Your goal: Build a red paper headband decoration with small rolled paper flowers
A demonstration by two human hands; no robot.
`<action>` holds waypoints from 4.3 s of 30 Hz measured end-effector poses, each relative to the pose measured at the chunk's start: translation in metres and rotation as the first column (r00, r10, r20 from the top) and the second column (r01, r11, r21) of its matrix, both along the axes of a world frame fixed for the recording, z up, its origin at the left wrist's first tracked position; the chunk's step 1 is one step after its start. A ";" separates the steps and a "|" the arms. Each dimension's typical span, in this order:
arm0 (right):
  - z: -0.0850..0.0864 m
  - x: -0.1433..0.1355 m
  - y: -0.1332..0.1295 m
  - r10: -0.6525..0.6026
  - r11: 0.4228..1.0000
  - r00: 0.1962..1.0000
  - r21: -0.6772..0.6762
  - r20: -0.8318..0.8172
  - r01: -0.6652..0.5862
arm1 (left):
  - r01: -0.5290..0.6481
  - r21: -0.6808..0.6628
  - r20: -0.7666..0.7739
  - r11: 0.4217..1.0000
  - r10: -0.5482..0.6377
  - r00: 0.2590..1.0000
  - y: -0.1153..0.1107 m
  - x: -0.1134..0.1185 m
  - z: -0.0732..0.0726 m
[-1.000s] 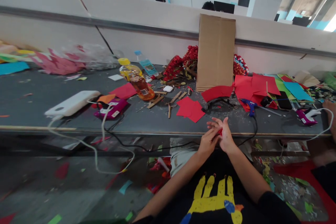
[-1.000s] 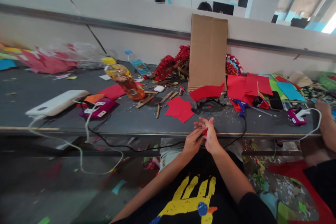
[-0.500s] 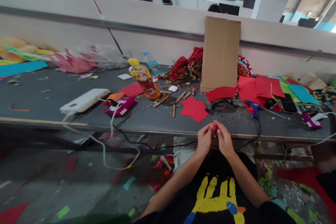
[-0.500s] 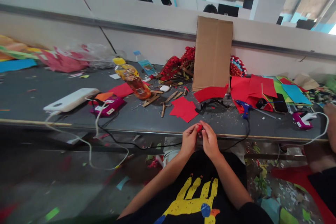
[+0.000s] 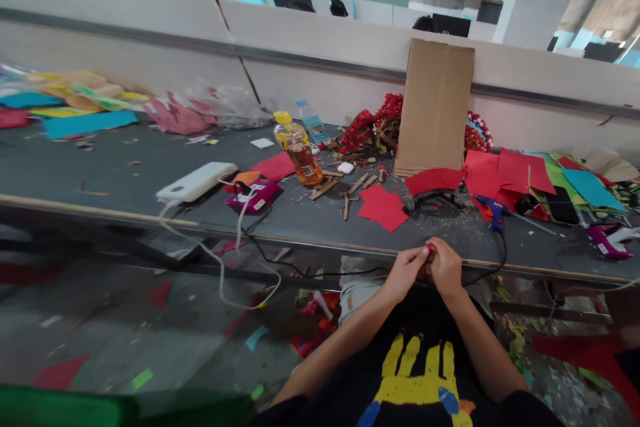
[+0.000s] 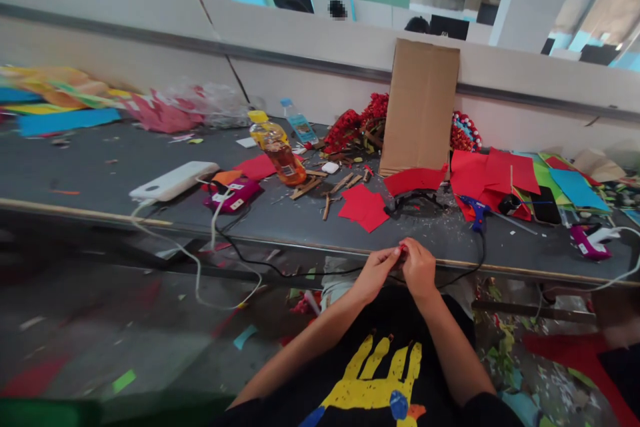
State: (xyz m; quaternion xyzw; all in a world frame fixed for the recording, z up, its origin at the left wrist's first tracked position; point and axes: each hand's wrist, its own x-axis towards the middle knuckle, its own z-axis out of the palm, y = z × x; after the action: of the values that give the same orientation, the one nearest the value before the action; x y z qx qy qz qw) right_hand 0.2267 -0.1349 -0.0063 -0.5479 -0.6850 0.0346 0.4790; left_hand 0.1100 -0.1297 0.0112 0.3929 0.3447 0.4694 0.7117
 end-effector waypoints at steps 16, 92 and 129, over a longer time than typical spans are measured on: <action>0.047 0.025 -0.010 0.375 0.918 0.858 -0.273 0.352 -0.289 | 0.391 -0.124 0.228 0.912 -0.358 0.906 0.023 -0.026 -0.001; -0.008 0.052 0.055 -0.086 0.966 0.996 -0.248 -0.027 0.077 | 0.123 0.550 -0.833 0.826 0.553 0.008 0.125 -0.093 -0.010; 0.035 -0.028 0.020 -0.140 0.919 -0.006 -0.127 -0.990 -0.373 | -0.134 0.973 -0.013 0.186 0.629 0.777 -0.008 0.001 0.015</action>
State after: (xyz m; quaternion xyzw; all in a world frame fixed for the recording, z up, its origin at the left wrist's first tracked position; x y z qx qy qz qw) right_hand 0.1987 -0.1144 0.0286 -0.3774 -0.1697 0.5749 0.7059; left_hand 0.1112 -0.1374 0.0258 0.7168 0.2335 0.6489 0.1033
